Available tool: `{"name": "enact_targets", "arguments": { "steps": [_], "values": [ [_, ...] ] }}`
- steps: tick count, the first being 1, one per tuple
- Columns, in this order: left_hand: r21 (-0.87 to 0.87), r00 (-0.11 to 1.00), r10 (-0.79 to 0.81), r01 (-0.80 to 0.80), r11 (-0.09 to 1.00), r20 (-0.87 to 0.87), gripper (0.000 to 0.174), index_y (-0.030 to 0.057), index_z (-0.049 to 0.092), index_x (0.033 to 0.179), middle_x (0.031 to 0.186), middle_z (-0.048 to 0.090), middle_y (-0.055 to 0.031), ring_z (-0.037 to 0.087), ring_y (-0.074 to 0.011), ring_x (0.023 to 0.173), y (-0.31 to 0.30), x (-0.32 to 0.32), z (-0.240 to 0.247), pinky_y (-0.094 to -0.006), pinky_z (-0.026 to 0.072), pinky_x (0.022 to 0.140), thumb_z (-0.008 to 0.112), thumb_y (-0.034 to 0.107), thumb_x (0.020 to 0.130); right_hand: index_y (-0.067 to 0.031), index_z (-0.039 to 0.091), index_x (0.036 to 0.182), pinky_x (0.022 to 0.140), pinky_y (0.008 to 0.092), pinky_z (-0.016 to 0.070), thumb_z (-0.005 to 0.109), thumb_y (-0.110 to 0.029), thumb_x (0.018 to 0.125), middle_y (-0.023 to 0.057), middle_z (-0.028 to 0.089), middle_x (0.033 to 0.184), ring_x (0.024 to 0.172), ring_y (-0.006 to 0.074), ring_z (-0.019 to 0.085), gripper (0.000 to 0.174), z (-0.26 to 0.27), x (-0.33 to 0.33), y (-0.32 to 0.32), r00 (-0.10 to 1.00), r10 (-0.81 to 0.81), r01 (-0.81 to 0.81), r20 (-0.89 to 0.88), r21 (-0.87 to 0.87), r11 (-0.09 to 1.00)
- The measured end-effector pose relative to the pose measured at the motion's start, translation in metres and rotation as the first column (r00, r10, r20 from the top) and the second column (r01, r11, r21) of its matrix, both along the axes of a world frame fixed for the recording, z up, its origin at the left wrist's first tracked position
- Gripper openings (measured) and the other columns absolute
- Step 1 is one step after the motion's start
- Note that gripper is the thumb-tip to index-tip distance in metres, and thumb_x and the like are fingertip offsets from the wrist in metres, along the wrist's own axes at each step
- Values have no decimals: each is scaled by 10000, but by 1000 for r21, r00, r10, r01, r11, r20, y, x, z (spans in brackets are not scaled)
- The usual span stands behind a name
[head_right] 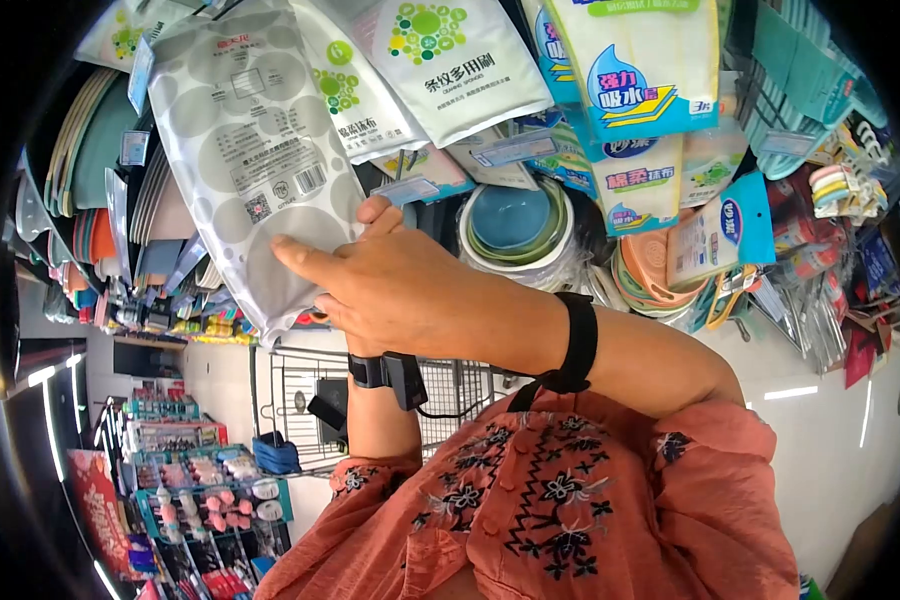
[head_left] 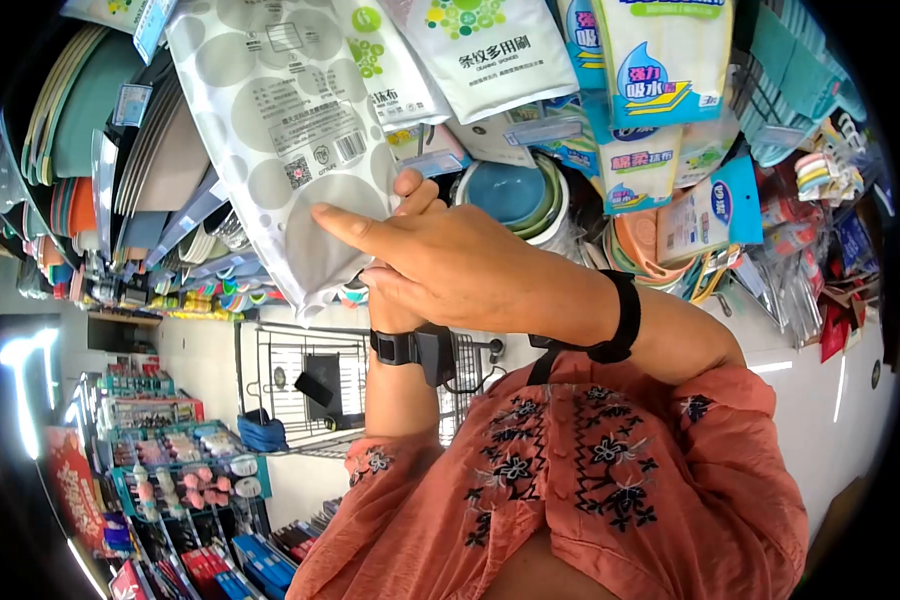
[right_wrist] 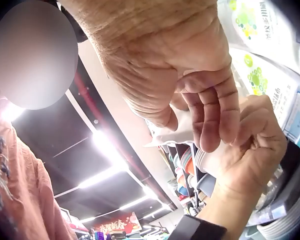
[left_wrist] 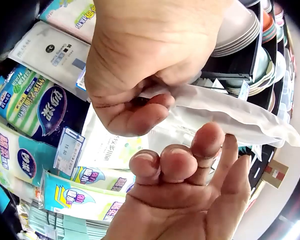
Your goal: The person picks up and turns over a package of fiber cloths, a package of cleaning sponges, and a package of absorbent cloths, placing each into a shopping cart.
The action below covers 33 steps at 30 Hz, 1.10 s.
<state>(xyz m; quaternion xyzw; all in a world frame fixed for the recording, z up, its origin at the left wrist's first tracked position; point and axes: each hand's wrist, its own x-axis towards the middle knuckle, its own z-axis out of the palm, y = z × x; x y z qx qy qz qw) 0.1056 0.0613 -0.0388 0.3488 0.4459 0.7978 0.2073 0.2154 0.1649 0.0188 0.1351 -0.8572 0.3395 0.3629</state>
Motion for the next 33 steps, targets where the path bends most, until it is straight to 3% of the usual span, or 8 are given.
{"name": "enact_targets", "arguments": {
  "steps": [7, 13, 19, 22, 25, 27, 32, 33],
  "values": [
    [-45, 998, -31, 29, 999, -62, 318, 56, 489, 1129, 944, 461, 0, 457, -142, 852, 7, 3, -4, -272, 412, 767, 472, 360, 1036, -22, 451, 1417, 525, 432, 511, 696, -226, 889, 200, 617, 841, 681, 340, 632, 617, -11, 6, 28, 999, 40, -39, 5, -123, 992],
    [61, 965, -253, 248, 967, 73, 298, 62, 491, 1093, 909, 441, 6, 435, -137, 832, 19, -4, -12, -265, 398, 761, 469, 353, 1035, -59, 378, 1508, 572, 456, 520, 654, -231, 923, 212, 648, 834, 665, 385, 659, 669, -10, 5, 44, 995, 68, -59, 73, -117, 991],
    [610, 552, -648, 287, 738, 525, 237, 90, 449, 973, 874, 365, -1, 370, -142, 800, 28, -1, 1, -270, 377, 772, 469, 319, 1031, -54, 388, 1499, 531, 447, 513, 660, -244, 921, 195, 642, 806, 620, 372, 650, 666, -11, 3, 48, 993, 78, -68, 84, -112, 991],
    [596, 567, -592, 208, 776, 573, 220, 90, 443, 968, 899, 377, -8, 374, -144, 804, 27, 0, 1, -275, 381, 767, 470, 298, 1033, -52, 388, 1497, 520, 440, 511, 662, -251, 921, 188, 637, 795, 608, 365, 648, 669, -13, 0, 48, 995, 79, -73, 54, -114, 991],
    [25, 893, 18, -33, 999, 449, 208, 89, 445, 975, 908, 381, -11, 377, -144, 808, 39, 31, 30, -283, 386, 757, 463, 286, 1038, -54, 387, 1500, 516, 436, 508, 663, -252, 920, 182, 631, 784, 600, 359, 645, 672, -13, -1, 48, 996, 67, -61, 58, -108, 992],
    [-112, 924, 162, -131, 985, 348, 205, 88, 446, 981, 909, 381, -10, 377, -142, 811, 44, 40, 39, -284, 386, 755, 459, 284, 1041, -54, 387, 1501, 518, 434, 506, 665, -254, 919, 183, 624, 784, 602, 356, 644, 675, -13, -2, 48, 996, 67, -60, 58, -113, 992],
    [514, 672, -489, 184, 838, 556, 207, 86, 447, 993, 910, 379, -6, 378, -136, 820, 29, 2, 0, -277, 384, 761, 457, 287, 1043, 41, 434, 1379, 505, 399, 530, 653, -202, 907, 181, 634, 839, 679, 321, 653, 575, -11, -2, 50, 998, 70, -69, 8, -60, 996],
    [507, 651, -501, 200, 838, 571, 214, 84, 447, 995, 907, 378, -7, 378, -135, 815, 28, -2, -2, -270, 382, 748, 458, 292, 1044, 41, 434, 1379, 508, 398, 531, 655, -198, 904, 178, 633, 838, 688, 322, 653, 576, -10, -2, 51, 997, 77, -77, -2, -64, 995]
  ]
}}
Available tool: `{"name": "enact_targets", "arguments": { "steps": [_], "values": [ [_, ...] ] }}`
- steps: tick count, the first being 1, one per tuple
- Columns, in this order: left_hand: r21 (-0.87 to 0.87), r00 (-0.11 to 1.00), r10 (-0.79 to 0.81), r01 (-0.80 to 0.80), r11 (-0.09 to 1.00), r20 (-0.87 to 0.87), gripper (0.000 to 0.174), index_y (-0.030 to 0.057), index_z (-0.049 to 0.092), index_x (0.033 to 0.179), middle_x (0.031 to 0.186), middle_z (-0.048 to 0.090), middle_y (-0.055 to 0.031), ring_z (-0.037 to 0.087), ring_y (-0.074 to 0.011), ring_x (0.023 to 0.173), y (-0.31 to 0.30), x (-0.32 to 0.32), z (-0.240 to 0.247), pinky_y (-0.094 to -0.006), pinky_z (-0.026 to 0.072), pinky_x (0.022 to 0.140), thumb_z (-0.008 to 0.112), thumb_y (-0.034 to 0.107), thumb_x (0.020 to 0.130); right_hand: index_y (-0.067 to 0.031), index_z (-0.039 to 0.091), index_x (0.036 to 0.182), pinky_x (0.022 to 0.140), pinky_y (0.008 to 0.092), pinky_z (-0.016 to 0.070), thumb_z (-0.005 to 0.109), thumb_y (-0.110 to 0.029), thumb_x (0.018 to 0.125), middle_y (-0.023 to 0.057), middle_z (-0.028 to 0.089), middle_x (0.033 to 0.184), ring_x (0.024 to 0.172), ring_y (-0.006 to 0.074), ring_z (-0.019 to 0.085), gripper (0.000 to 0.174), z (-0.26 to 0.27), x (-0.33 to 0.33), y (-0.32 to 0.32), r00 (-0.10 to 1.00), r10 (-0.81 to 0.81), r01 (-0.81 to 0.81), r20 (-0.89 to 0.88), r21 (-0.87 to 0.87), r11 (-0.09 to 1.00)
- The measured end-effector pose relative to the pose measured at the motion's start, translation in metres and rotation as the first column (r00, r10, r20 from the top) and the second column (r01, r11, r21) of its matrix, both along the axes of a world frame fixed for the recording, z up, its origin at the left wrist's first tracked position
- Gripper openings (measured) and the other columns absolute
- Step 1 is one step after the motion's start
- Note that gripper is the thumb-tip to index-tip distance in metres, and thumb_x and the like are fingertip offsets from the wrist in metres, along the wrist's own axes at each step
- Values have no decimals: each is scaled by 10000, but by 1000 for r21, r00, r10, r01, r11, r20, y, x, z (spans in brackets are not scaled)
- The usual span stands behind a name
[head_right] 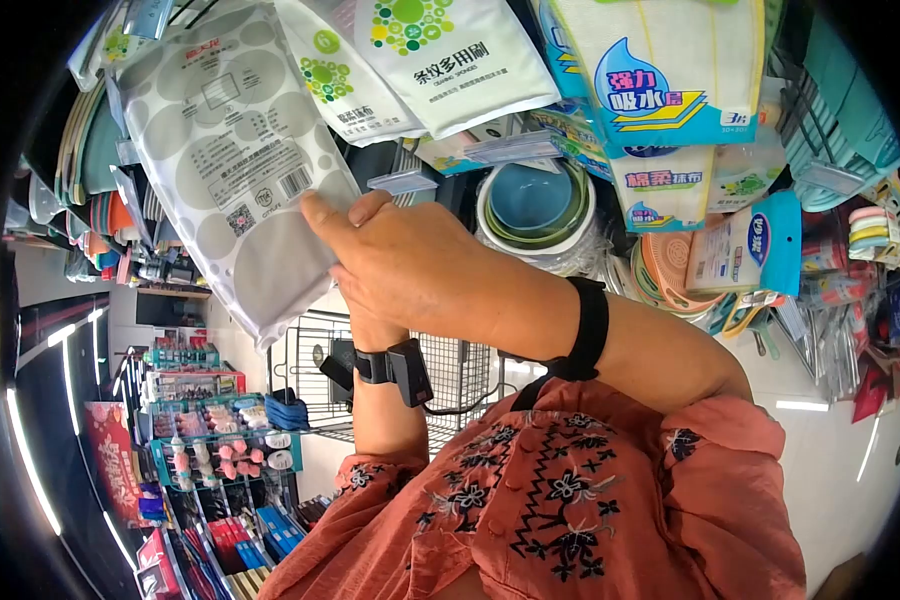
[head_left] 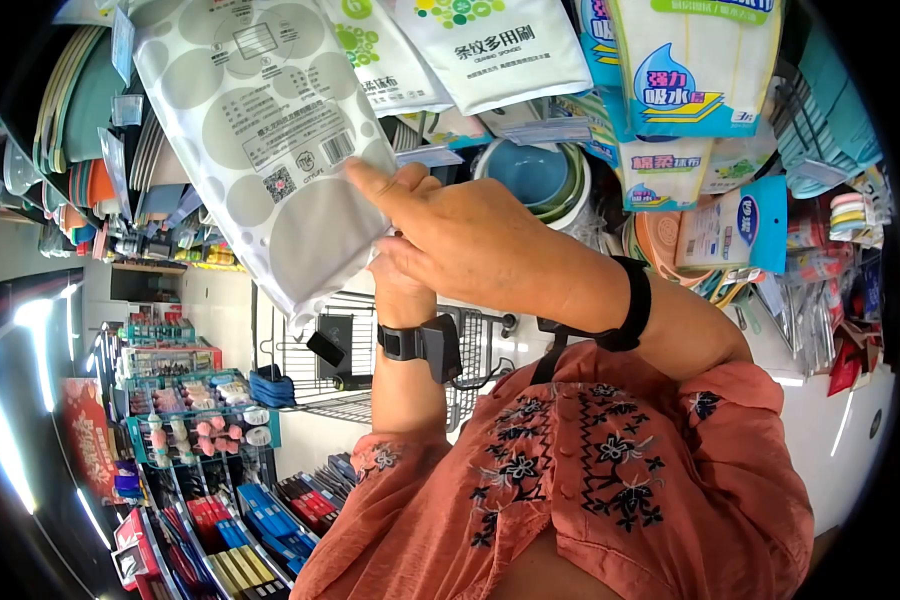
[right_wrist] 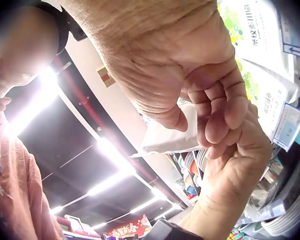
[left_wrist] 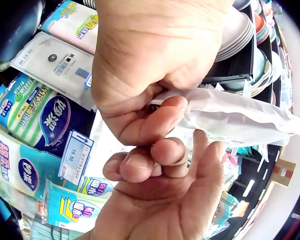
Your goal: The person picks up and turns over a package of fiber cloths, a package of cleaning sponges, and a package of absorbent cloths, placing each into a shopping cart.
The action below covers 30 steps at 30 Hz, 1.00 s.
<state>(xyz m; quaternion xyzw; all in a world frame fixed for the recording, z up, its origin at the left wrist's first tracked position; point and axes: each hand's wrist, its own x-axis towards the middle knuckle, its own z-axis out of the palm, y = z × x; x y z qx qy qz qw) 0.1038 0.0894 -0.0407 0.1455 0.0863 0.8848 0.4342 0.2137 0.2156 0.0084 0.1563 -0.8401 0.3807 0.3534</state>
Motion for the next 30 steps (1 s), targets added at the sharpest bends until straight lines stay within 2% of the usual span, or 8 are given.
{"name": "enact_targets", "arguments": {
  "steps": [7, 10, 12, 18, 21, 24, 28, 30],
  "values": [
    [-99, 999, 31, -33, 995, -21, 231, 75, 465, 996, 880, 392, -9, 392, -133, 776, -5, 4, 2, -259, 382, 697, 468, 302, 1040, 23, 420, 1402, 515, 420, 530, 658, -192, 899, 180, 635, 853, 665, 357, 643, 597, 0, -1, 0, 1000, 8, -8, -2, -14, 1000],
    [-124, 1000, 23, -23, 992, 0, 238, 71, 472, 997, 869, 398, -10, 399, -132, 760, -9, 5, 0, -254, 382, 675, 473, 306, 1038, -7, 401, 1431, 524, 457, 523, 647, -206, 905, 209, 634, 901, 641, 384, 638, 615, 9, 3, 1, 978, 28, -20, 207, -43, 999],
    [-99, 1000, -1, 3, 995, 18, 243, 68, 477, 998, 861, 402, -11, 403, -131, 748, -6, 0, -2, -250, 382, 660, 476, 308, 1037, -126, 316, 1560, 558, 450, 524, 646, -268, 933, 159, 705, 885, 665, 380, 674, 723, -5, -5, -2, 995, 14, -4, 99, -103, 995],
    [-6, 993, -37, 38, 999, 113, 258, 61, 492, 999, 839, 413, -13, 415, -130, 715, -8, -9, 0, -241, 382, 616, 485, 316, 1034, -61, 357, 1530, 662, 380, 543, 641, -167, 953, 158, 694, 848, 705, 311, 695, 652, 13, -2, 16, 961, 239, -205, 141, -220, 954],
    [-70, 979, -110, 99, 993, -173, 292, 40, 544, 1006, 764, 439, -8, 428, -125, 605, -18, -21, -3, -240, 365, 518, 523, 332, 1016, -17, 405, 1479, 634, 362, 527, 623, -172, 970, 136, 667, 795, 668, 264, 671, 575, 37, 9, 20, 940, 257, -191, 224, -277, 942],
    [-168, 970, -7, -35, 985, -242, 317, 25, 556, 1026, 740, 454, -6, 427, -124, 563, -24, -27, 1, -264, 386, 482, 529, 341, 1009, 4, 458, 1439, 619, 287, 500, 621, -125, 982, 71, 592, 726, 630, 114, 588, 502, 57, 8, 21, 949, 219, -127, 224, -363, 923],
    [-288, 938, 65, -170, 943, -341, 348, 23, 552, 1019, 735, 463, -20, 434, -140, 547, -29, -32, 11, -283, 384, 467, 515, 369, 1015, 7, 485, 1424, 669, 300, 505, 602, -128, 994, 90, 634, 881, 710, 161, 615, 466, 103, 12, 14, 953, 249, -127, 174, -516, 847],
    [-377, 904, 165, -323, 868, -395, 387, 33, 549, 1074, 799, 502, -36, 474, -152, 614, -29, -24, 21, -293, 402, 525, 486, 412, 1030, 10, 484, 1425, 735, 311, 505, 595, -137, 996, 115, 628, 970, 819, 182, 624, 467, 110, -3, 15, 997, 82, -82, -13, -317, 945]
  ]
}}
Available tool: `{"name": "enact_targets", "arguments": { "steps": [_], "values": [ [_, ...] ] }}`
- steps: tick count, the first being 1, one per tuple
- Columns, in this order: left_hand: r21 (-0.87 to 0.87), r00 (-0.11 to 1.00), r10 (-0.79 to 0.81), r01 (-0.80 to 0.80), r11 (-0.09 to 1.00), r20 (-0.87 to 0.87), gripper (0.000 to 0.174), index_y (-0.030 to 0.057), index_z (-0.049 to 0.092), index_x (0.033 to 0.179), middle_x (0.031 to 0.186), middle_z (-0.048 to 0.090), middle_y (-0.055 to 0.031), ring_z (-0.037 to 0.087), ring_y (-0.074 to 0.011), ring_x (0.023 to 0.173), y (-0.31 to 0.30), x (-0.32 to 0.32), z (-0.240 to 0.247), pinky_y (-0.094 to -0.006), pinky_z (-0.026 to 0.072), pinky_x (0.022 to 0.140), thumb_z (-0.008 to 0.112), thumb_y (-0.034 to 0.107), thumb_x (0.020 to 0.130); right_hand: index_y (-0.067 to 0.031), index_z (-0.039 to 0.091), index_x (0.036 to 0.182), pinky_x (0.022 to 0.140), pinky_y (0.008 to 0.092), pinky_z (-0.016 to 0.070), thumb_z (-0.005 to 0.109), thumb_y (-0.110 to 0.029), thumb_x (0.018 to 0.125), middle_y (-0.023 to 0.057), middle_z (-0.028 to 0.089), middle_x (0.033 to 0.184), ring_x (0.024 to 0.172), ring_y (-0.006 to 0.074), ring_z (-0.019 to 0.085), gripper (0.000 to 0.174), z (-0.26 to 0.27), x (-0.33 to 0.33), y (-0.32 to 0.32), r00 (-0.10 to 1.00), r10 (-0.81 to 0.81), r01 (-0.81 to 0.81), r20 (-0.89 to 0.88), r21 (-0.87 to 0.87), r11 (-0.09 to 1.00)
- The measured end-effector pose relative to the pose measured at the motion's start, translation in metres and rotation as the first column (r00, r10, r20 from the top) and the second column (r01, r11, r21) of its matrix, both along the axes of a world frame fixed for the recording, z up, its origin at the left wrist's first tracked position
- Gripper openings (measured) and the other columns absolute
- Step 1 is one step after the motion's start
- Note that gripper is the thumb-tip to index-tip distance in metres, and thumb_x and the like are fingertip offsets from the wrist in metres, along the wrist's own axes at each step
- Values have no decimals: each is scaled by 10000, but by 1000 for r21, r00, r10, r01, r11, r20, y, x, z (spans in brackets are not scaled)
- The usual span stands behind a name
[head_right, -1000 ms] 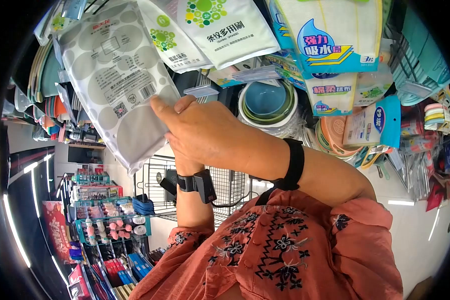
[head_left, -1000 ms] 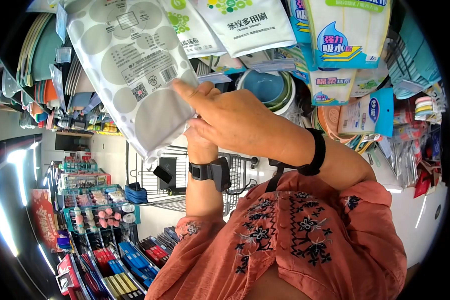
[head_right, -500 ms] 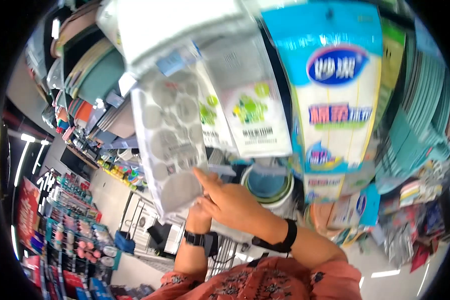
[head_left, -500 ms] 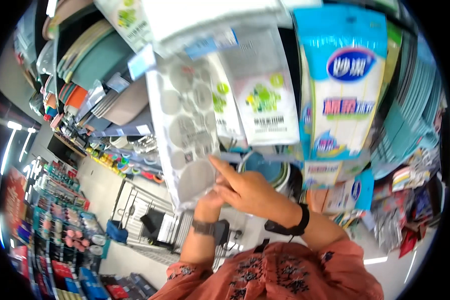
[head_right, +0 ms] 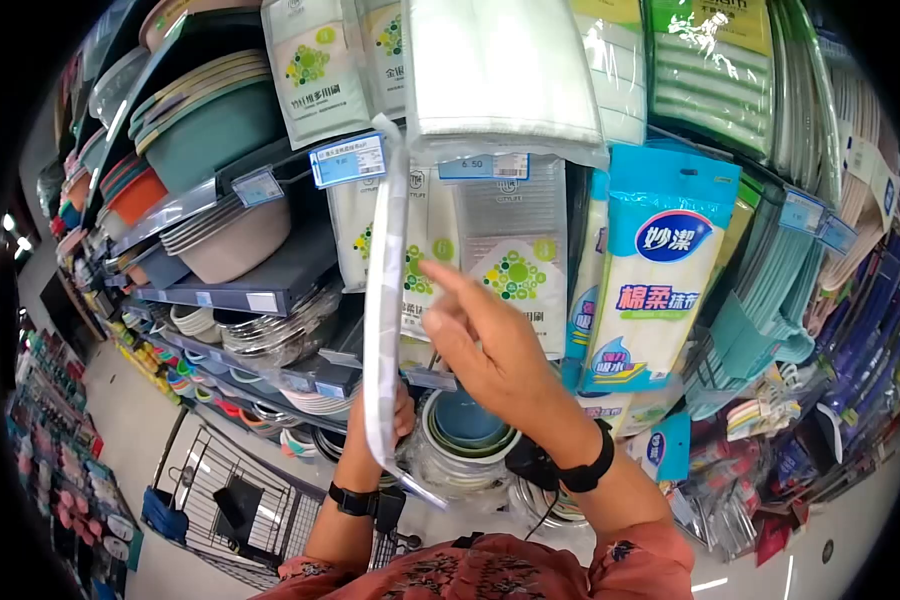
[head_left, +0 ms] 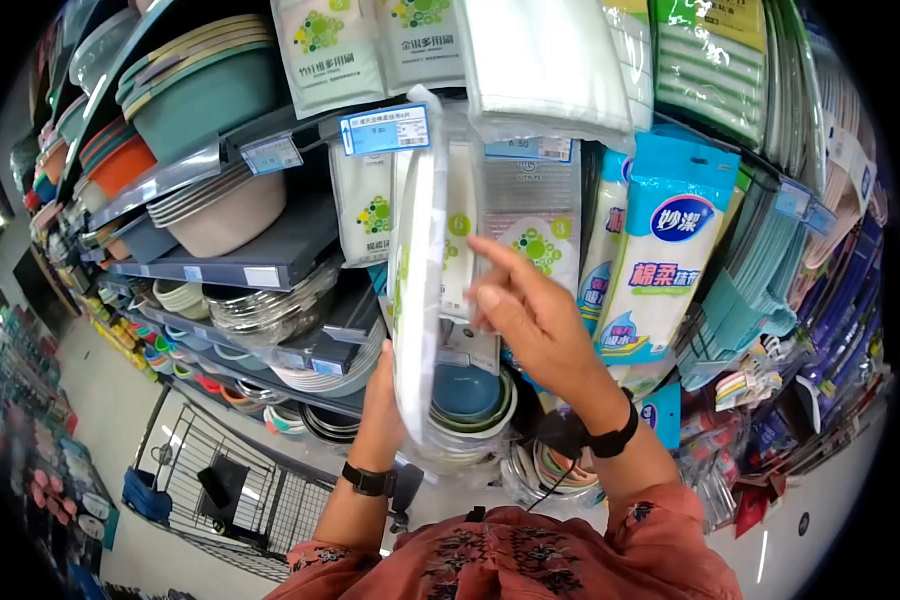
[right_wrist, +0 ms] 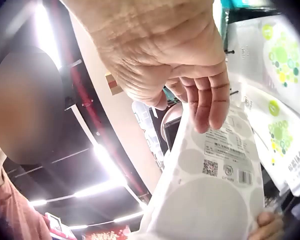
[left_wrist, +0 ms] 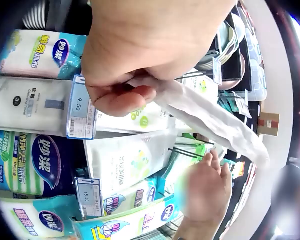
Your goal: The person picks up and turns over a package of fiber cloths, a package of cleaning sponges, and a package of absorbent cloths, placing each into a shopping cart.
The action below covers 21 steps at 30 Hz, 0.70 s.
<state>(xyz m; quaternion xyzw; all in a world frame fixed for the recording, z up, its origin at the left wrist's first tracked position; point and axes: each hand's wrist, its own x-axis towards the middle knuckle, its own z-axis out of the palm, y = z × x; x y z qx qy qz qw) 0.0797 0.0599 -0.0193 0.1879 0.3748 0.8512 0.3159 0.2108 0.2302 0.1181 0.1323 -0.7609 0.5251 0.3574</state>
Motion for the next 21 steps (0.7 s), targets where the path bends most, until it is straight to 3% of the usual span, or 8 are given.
{"name": "enact_targets", "arguments": {
  "steps": [1, 2, 4, 11, 14, 17, 21],
  "values": [
    [-12, 999, 42, -42, 999, 8, 422, 38, 545, 1141, 877, 535, -54, 515, -162, 698, 1, 3, 6, -302, 426, 595, 440, 437, 1054, 12, 484, 1426, 768, 316, 505, 591, -142, 998, 128, 625, 1015, 873, 193, 628, 468, 6, -6, -2, 991, -70, 80, -112, 92, 992],
    [-25, 996, 85, -84, 996, 16, 463, 44, 541, 1208, 955, 569, -71, 555, -172, 782, 2, 6, 13, -312, 451, 665, 394, 463, 1077, 14, 478, 1436, 867, 338, 483, 587, -154, 997, 166, 587, 1131, 1011, 254, 599, 483, 20, -2, -8, 986, -141, 154, -95, 153, 976],
    [6, 999, 43, -43, 999, -7, 551, 0, 501, 1390, 1268, 653, -116, 661, -193, 1102, -5, -5, 5, -331, 531, 934, 330, 439, 1105, 13, 471, 1444, 895, 354, 475, 588, -174, 998, 186, 578, 1147, 1031, 293, 592, 498, 29, -10, -12, 957, -216, 261, -192, 257, 930],
    [2, 996, 57, -57, 998, -75, 566, -38, 502, 1373, 1261, 659, -155, 676, -206, 1101, -12, -20, 6, -341, 530, 959, 340, 432, 1103, 22, 413, 1482, 951, 396, 453, 593, -305, 1006, 241, 560, 1199, 1094, 375, 579, 606, 40, -42, -18, 913, -326, 397, -245, 353, 847],
    [-24, 996, 26, -29, 999, -90, 553, -20, 488, 1403, 1311, 631, -145, 644, -210, 1154, -16, -26, 2, -349, 507, 992, 338, 420, 1105, 31, 388, 1493, 980, 404, 459, 590, -355, 1009, 259, 555, 1250, 1143, 370, 576, 651, 46, -50, -15, 918, -356, 395, -176, 317, 862],
    [-66, 995, 15, -22, 998, -97, 543, -16, 476, 1420, 1344, 613, -141, 627, -212, 1182, -19, -32, -2, -353, 492, 1015, 333, 406, 1108, 35, 381, 1495, 1018, 408, 459, 577, -400, 1015, 274, 550, 1307, 1208, 354, 564, 677, 44, -65, -10, 946, -261, 294, -194, 166, 941],
    [-89, 993, 24, -34, 995, -113, 541, -21, 472, 1419, 1350, 610, -140, 628, -209, 1180, -19, -34, -1, -351, 493, 1012, 332, 399, 1110, 36, 379, 1500, 1044, 401, 452, 575, -394, 1016, 285, 525, 1381, 1262, 345, 546, 676, 49, -69, -8, 944, -282, 310, -171, 165, 936]
  ]
}}
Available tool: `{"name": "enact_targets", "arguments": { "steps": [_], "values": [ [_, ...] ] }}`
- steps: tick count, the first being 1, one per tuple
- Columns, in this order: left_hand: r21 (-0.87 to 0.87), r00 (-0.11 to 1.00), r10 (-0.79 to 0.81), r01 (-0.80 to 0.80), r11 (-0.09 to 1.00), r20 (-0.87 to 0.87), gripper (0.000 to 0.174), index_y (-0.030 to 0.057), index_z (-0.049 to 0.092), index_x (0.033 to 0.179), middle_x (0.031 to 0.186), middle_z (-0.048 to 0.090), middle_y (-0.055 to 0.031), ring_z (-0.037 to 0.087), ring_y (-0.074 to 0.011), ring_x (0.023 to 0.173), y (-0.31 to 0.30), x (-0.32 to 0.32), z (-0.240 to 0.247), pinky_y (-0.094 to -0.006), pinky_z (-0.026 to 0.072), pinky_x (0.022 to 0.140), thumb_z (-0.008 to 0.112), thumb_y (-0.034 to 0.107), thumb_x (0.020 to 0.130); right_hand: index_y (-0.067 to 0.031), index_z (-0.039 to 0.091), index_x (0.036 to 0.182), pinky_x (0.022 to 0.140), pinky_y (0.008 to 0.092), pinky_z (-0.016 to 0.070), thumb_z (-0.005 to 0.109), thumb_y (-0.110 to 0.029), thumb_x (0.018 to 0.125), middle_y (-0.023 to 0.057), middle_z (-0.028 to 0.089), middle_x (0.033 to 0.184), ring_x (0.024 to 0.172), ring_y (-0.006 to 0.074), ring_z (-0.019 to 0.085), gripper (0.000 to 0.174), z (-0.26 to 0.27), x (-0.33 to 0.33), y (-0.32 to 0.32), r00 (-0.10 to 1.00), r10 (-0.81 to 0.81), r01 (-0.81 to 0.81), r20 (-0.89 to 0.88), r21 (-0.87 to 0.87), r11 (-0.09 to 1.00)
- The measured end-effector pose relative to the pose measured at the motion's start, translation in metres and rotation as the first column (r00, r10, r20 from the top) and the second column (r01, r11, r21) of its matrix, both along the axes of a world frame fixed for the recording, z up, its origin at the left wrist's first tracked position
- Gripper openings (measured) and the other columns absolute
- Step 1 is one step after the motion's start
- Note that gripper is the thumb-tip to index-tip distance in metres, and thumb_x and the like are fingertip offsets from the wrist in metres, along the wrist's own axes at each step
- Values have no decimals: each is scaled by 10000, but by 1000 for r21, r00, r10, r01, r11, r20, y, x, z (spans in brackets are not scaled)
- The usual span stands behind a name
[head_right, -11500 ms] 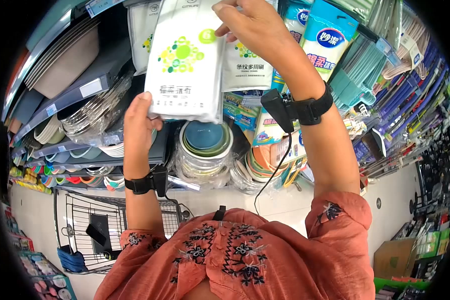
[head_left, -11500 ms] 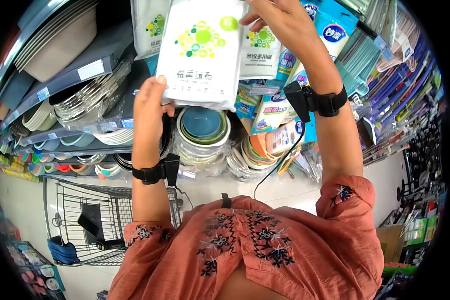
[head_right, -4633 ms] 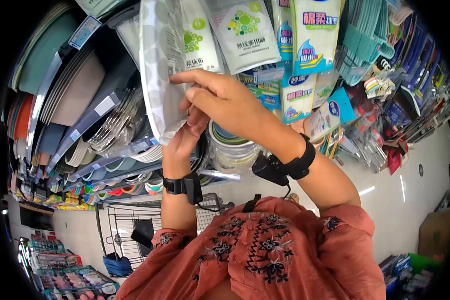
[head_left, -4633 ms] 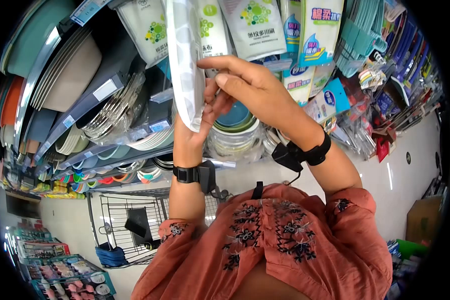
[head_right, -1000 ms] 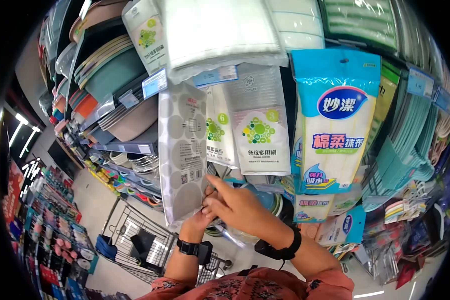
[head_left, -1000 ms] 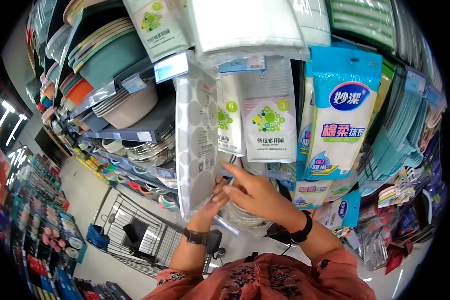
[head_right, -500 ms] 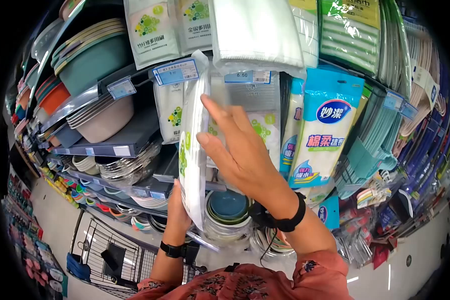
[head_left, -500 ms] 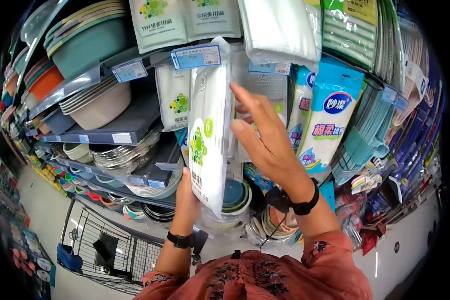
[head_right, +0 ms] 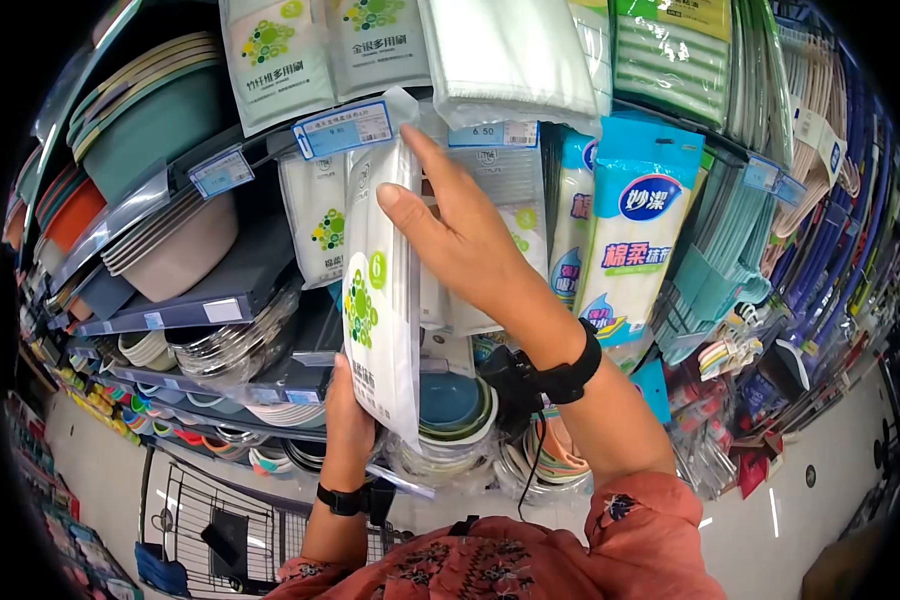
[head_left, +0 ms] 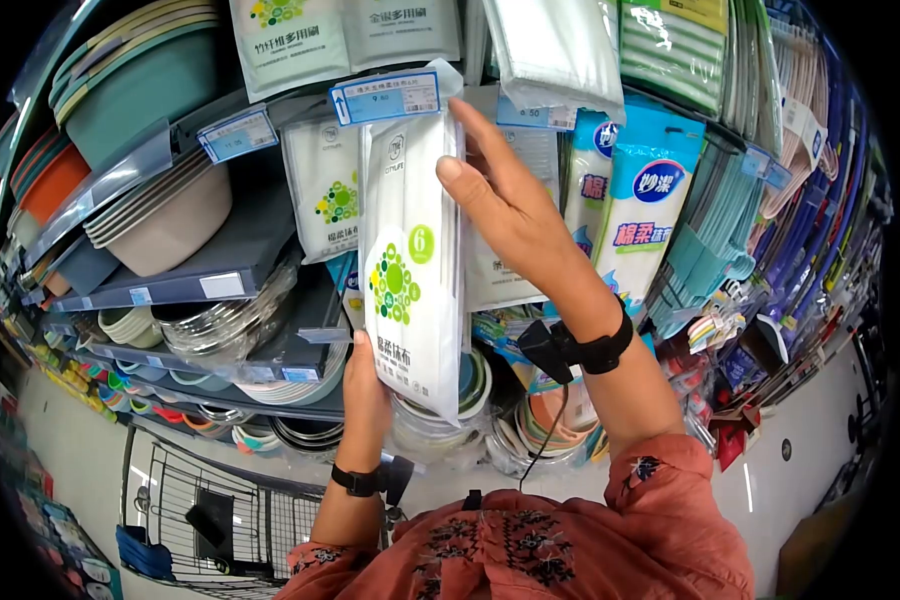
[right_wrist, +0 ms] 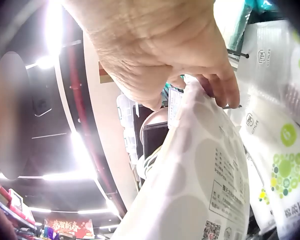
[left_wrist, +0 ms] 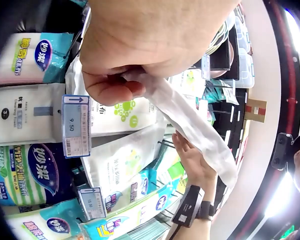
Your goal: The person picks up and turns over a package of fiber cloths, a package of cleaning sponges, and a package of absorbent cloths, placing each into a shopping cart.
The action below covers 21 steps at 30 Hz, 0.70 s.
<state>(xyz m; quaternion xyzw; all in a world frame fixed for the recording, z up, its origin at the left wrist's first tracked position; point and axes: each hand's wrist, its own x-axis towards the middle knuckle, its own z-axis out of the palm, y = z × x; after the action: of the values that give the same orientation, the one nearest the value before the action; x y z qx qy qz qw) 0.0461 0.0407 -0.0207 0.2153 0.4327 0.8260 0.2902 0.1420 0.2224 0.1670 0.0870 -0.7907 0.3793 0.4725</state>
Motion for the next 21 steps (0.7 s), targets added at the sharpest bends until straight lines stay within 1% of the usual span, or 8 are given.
{"name": "enact_targets", "arguments": {
  "steps": [8, 11, 14, 16, 17, 19, 20, 21],
  "values": [
    [9, 1000, -8, 8, 1000, -12, 538, -19, 472, 1417, 1345, 613, -135, 629, -205, 1176, 0, -3, 0, -350, 495, 1002, 342, 403, 1109, 49, 396, 1493, 1047, 392, 449, 570, -376, 1017, 276, 519, 1409, 1263, 335, 553, 661, 5, -2, 1, 1000, 0, 0, -12, 35, 999],
    [5, 1000, -6, 6, 1000, -6, 544, -22, 471, 1415, 1344, 615, -135, 631, -203, 1173, 0, -4, -1, -346, 498, 997, 350, 409, 1107, 51, 391, 1495, 1047, 392, 449, 571, -378, 1016, 263, 524, 1412, 1266, 326, 553, 667, 4, -2, 1, 1000, 4, -4, 4, 12, 1000],
    [7, 1000, 3, -3, 1000, 2, 554, -25, 472, 1415, 1348, 612, -140, 629, -206, 1179, 1, -4, -2, -346, 493, 1006, 355, 419, 1104, 40, 336, 1525, 1058, 396, 443, 615, -323, 1000, 281, 516, 1406, 1275, 314, 549, 697, -2, -5, 5, 997, 71, -71, 1, -35, 997],
    [1, 999, 52, -52, 999, -14, 519, -10, 516, 1310, 1183, 636, -112, 616, -168, 993, 3, -3, -1, -305, 469, 847, 354, 437, 1102, 36, 261, 1550, 1050, 391, 452, 655, -265, 974, 300, 508, 1397, 1275, 305, 549, 761, -6, -3, 1, 990, 140, -137, 10, -157, 978],
    [-7, 995, 96, -96, 995, -31, 503, 5, 558, 1205, 1015, 660, -82, 603, -128, 804, 4, 0, 2, -264, 448, 683, 353, 452, 1100, 34, 223, 1563, 1047, 389, 457, 675, -236, 960, 309, 504, 1393, 1275, 300, 550, 800, -8, -2, -2, 984, 175, -168, 12, -216, 962],
    [-25, 988, 141, -143, 989, -70, 493, 24, 597, 1090, 836, 678, -48, 584, -85, 612, 3, 4, 7, -223, 428, 522, 358, 456, 1099, 43, 161, 1568, 1029, 377, 472, 699, -192, 934, 312, 503, 1384, 1250, 291, 569, 864, -14, -1, -4, 985, 174, -163, 22, -254, 954],
    [-36, 986, 141, -144, 989, -90, 475, 28, 593, 1080, 825, 671, -44, 578, -82, 609, 0, 4, 8, -222, 429, 525, 365, 445, 1099, 48, 130, 1570, 1021, 371, 480, 711, -170, 921, 313, 503, 1380, 1237, 286, 579, 898, -18, -1, -4, 985, 173, -159, 28, -272, 949],
    [-48, 984, 140, -146, 988, -109, 458, 32, 589, 1070, 815, 664, -40, 572, -79, 606, -3, 4, 8, -222, 431, 529, 372, 434, 1100, 56, 121, 1567, 1011, 365, 486, 711, -167, 917, 303, 518, 1366, 1223, 280, 589, 906, -24, -2, -2, 991, 131, -117, 40, -245, 962]
  ]
}}
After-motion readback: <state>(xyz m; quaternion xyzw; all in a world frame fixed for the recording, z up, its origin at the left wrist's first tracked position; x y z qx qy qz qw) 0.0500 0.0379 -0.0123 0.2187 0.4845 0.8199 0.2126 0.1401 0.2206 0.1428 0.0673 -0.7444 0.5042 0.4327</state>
